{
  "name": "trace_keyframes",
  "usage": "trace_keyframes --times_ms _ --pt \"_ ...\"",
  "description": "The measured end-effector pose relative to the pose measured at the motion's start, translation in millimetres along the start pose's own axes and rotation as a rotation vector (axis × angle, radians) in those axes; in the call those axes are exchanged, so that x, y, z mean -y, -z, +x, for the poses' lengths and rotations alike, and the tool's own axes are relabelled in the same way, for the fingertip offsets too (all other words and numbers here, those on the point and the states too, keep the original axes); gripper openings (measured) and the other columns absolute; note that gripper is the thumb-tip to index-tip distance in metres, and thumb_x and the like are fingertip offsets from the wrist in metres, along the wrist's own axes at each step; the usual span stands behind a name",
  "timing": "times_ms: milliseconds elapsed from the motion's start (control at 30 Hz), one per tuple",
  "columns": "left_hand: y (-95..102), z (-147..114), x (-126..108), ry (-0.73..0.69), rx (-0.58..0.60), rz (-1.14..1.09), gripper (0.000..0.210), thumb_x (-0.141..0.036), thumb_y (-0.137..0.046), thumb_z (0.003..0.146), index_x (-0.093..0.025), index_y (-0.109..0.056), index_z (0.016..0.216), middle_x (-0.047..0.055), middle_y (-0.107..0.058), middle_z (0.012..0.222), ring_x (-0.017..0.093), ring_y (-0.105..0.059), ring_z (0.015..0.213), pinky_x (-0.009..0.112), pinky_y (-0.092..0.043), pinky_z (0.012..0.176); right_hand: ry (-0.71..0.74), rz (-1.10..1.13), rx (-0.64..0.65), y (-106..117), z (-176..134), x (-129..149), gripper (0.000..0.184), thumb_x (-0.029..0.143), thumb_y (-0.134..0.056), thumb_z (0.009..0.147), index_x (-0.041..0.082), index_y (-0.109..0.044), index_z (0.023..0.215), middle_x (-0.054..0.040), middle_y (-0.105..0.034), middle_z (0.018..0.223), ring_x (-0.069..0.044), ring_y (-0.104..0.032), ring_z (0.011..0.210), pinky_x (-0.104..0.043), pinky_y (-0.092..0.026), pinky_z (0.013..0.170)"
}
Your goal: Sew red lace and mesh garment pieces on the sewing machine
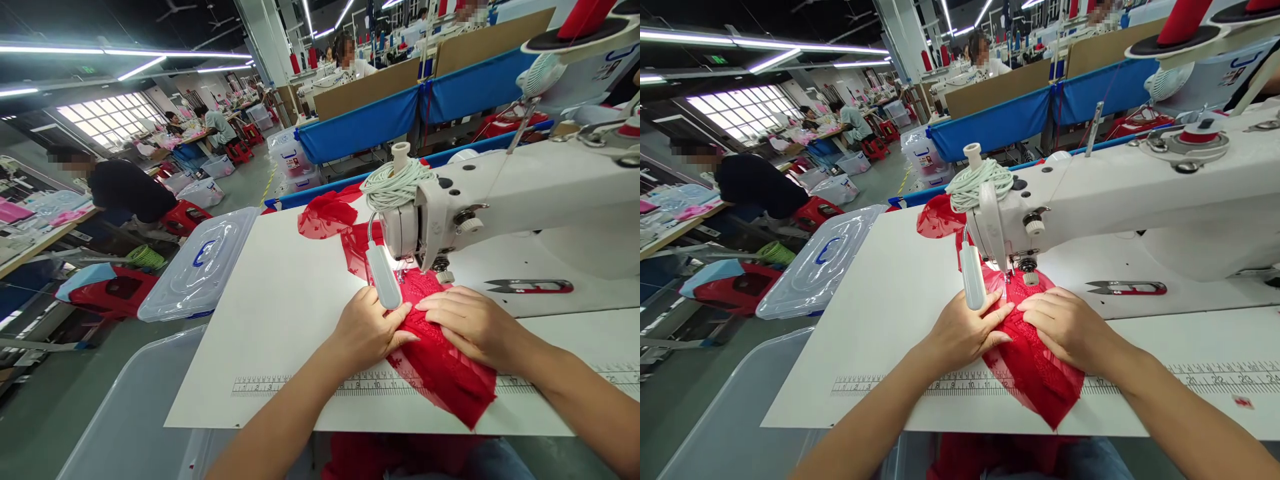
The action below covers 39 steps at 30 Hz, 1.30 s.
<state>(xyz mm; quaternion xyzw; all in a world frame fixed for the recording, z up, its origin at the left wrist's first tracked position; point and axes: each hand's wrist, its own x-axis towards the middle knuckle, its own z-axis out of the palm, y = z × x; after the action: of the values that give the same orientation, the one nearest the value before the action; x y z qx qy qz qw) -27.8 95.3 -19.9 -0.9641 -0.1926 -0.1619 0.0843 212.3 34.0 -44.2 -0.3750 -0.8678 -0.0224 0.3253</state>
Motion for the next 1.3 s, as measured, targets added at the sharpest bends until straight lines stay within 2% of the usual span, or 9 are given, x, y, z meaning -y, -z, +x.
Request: trace_keyframes --times_ms 233,433,800,933,1067,1167,1300 --pt "-0.6 1 -2 0.009 0.041 -0.003 0.059 -0.056 -0.029 0.105 -0.015 -0.065 0.126 0.015 -0.070 0.098 0.024 -0.063 0.083 0.037 -0.050 0.073 -0.005 -0.013 0.026 2 1 -1 0.028 0.005 -0.043 0.090 0.020 -0.066 0.098 -0.0098 -0.075 0.110 -0.022 -0.070 0.101 -0.041 -0.054 0.089" --pt "-1.1 3 -3 0.006 -0.012 -0.012 0.063 -0.057 -0.025 0.105 -0.013 -0.067 0.124 0.016 -0.070 0.104 0.025 -0.064 0.087 0.038 -0.051 0.075 0.037 -0.036 0.006 4 5 -3 0.028 0.004 -0.043 0.090 0.020 -0.063 0.098 -0.0093 -0.076 0.105 -0.021 -0.071 0.096 -0.039 -0.055 0.085" --pt "-4.7 0 -4 0.016 0.001 -0.009 0.059 -0.056 -0.032 0.104 -0.014 -0.064 0.130 0.017 -0.071 0.109 0.027 -0.065 0.097 0.043 -0.052 0.086 -0.010 -0.009 -0.007 0 2 -6 0.031 0.004 -0.042 0.089 0.021 -0.066 0.098 -0.0084 -0.075 0.108 -0.021 -0.069 0.099 -0.040 -0.054 0.088" --pt "-1.6 4 -5 0.013 -0.033 -0.024 0.067 -0.060 -0.024 0.103 -0.012 -0.065 0.124 0.017 -0.071 0.106 0.028 -0.065 0.097 0.046 -0.051 0.091 -0.013 -0.028 -0.007 -1 2 -6 0.033 0.003 -0.042 0.088 0.019 -0.066 0.104 -0.0087 -0.075 0.109 -0.022 -0.068 0.100 -0.040 -0.053 0.087" --pt "5.0 8 -3 -0.054 0.046 -0.123 0.062 -0.056 -0.022 0.105 -0.012 -0.066 0.108 0.014 -0.067 0.099 0.023 -0.063 0.085 0.037 -0.053 0.079 -0.046 -0.029 0.018 -3 3 -4 0.039 0.003 -0.039 0.087 0.019 -0.063 0.113 -0.0090 -0.071 0.111 -0.021 -0.065 0.098 -0.038 -0.051 0.084" --pt "5.1 8 0 -0.039 0.102 -0.162 0.051 -0.047 -0.026 0.107 -0.015 -0.064 0.095 0.007 -0.061 0.087 0.018 -0.056 0.068 0.031 -0.048 0.064 -0.037 -0.048 0.028 -3 6 0 0.031 0.006 -0.040 0.091 0.020 -0.065 0.104 -0.0097 -0.068 0.115 -0.022 -0.060 0.101 -0.039 -0.050 0.084" --pt "1.6 7 3 0.021 0.105 -0.190 0.048 -0.045 -0.029 0.106 -0.017 -0.059 0.083 0.005 -0.055 0.077 0.018 -0.050 0.066 0.030 -0.043 0.059 0.004 -0.108 -0.032 -2 9 2 0.027 0.009 -0.042 0.097 0.019 -0.065 0.087 -0.0097 -0.067 0.114 -0.023 -0.057 0.102 -0.040 -0.047 0.086"
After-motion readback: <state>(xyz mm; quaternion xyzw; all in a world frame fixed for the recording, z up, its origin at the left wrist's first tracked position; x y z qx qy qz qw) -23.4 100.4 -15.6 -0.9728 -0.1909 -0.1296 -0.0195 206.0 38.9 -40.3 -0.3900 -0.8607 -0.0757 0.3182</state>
